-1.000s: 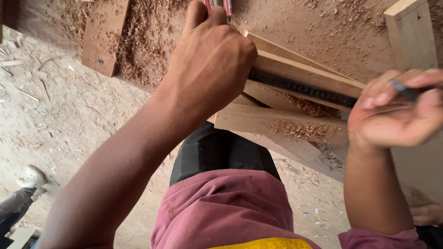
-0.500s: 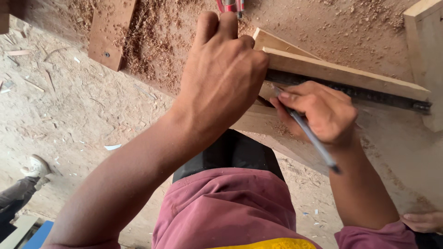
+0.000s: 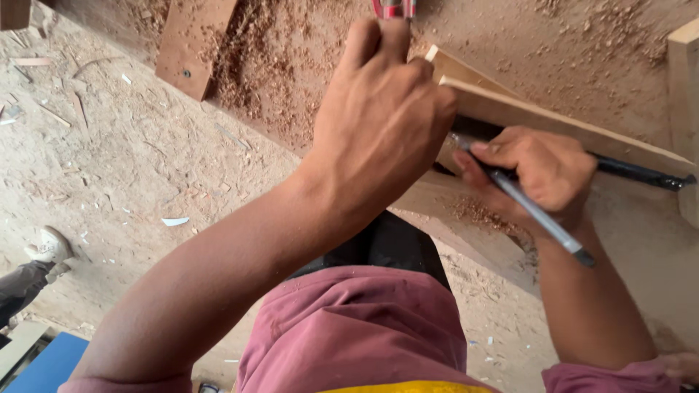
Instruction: The person measures and marks multiple small wooden planks using a tape measure, a try square, and a pen. They repeatedly position the try square on each plank, draw straight lines, and set the tools aside before moving to the next piece.
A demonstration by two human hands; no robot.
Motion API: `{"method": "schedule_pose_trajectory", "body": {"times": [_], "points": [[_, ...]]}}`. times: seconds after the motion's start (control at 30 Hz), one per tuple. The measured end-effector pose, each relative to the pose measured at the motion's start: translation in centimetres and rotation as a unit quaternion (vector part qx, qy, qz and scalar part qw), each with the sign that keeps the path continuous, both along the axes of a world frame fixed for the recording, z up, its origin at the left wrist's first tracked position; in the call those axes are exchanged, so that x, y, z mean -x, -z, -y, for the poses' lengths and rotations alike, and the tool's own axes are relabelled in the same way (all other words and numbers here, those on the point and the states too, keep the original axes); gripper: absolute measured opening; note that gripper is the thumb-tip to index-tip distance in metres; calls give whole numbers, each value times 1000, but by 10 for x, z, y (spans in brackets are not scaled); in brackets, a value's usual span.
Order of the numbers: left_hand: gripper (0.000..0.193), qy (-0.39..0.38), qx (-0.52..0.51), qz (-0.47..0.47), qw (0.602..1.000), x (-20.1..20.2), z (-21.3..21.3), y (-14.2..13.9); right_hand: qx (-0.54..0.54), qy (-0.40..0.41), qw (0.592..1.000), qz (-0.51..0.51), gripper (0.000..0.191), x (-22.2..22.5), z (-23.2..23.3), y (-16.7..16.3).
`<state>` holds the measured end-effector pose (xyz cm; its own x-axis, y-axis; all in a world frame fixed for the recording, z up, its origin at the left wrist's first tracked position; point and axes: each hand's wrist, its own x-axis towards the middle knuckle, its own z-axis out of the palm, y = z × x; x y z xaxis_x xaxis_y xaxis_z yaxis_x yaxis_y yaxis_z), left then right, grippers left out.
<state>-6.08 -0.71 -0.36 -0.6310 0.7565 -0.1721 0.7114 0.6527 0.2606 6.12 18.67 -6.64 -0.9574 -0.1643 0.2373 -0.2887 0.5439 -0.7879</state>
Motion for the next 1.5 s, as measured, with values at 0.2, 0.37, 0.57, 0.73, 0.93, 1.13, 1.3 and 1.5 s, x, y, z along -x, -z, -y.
{"method": "schedule_pose_trajectory", "body": {"times": [0.2,0.37,0.57,0.73,0.93,1.13,1.3,1.5], "points": [[28,16,35,-45,998,3,-5,0,-31,-9,999,-10,32,-1,1,-4],[26,16,25,-51,998,2,-3,0,-57,2,998,-17,32,-2,5,-1],[33,21,61,-42,997,1,-6,2,-56,3,998,-16,32,-1,6,1],[33,13,51,-46,998,0,-6,2,-45,3,999,-9,32,0,6,0],[30,4,34,-49,998,0,-5,4,-56,3,998,-17,31,1,7,-3],[32,10,45,-34,998,-2,-4,8,-35,-7,999,-15,31,-2,2,6],[27,6,21,-30,999,5,-5,5,112,67,991,-39,24,-9,0,21],[33,-4,56,57,997,-5,4,-17,1,200,961,-189,39,-42,-49,-29]]}}
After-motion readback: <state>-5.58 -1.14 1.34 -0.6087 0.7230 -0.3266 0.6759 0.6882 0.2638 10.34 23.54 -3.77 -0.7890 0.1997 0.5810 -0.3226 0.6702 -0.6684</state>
